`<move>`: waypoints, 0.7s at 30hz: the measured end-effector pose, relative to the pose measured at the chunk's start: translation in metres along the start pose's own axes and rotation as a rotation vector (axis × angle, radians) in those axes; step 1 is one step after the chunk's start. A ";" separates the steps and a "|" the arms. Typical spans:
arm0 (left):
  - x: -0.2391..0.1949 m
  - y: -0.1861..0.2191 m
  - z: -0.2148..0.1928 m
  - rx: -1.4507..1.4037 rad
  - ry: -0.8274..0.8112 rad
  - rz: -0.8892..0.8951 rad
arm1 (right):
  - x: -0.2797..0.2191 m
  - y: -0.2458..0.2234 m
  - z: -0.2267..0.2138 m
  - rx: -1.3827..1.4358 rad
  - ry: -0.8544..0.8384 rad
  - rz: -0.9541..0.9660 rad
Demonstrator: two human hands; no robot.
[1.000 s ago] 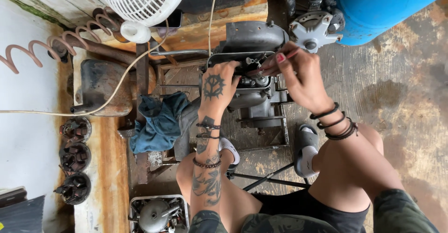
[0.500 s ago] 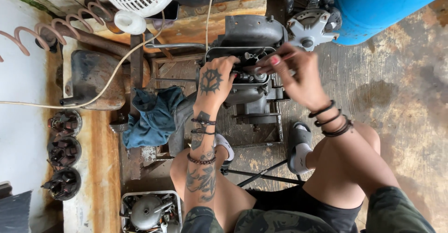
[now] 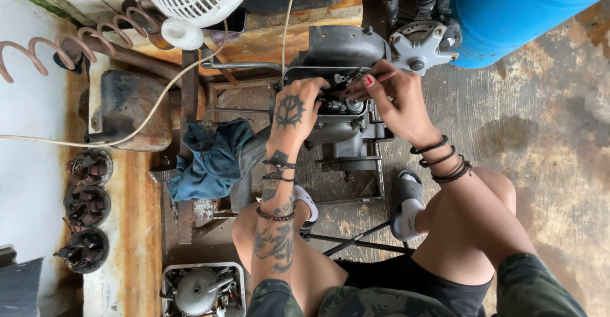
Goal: The person uses a wire brush to scrub the interior and exterior surfaces of a disassembled engine block. They hold the engine steady with one hand while vigorously brushing various crevices and metal surfaces with the other.
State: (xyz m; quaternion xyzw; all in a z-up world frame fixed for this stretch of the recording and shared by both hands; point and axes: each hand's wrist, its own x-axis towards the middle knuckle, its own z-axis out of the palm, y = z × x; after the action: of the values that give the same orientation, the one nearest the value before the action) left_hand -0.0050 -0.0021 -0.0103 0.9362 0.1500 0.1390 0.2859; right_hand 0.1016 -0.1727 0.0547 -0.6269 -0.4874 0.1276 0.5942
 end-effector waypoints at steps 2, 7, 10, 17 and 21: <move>-0.001 -0.001 0.002 -0.052 0.028 -0.006 | 0.000 -0.001 -0.005 0.005 -0.016 -0.001; 0.009 -0.015 -0.005 0.236 0.248 0.141 | 0.001 0.008 -0.010 0.030 0.003 0.008; 0.007 -0.007 -0.021 0.290 0.374 0.095 | 0.000 0.015 0.010 0.165 -0.050 0.040; 0.003 -0.038 -0.002 0.259 0.217 -0.093 | -0.002 0.033 0.010 0.247 -0.036 0.043; 0.002 -0.040 0.008 0.291 0.153 -0.134 | -0.002 0.033 0.006 0.236 -0.042 0.035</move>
State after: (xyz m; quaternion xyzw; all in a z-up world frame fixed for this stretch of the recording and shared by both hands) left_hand -0.0087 0.0265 -0.0394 0.9422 0.2522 0.1672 0.1436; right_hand 0.1116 -0.1644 0.0242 -0.5582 -0.4707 0.2074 0.6510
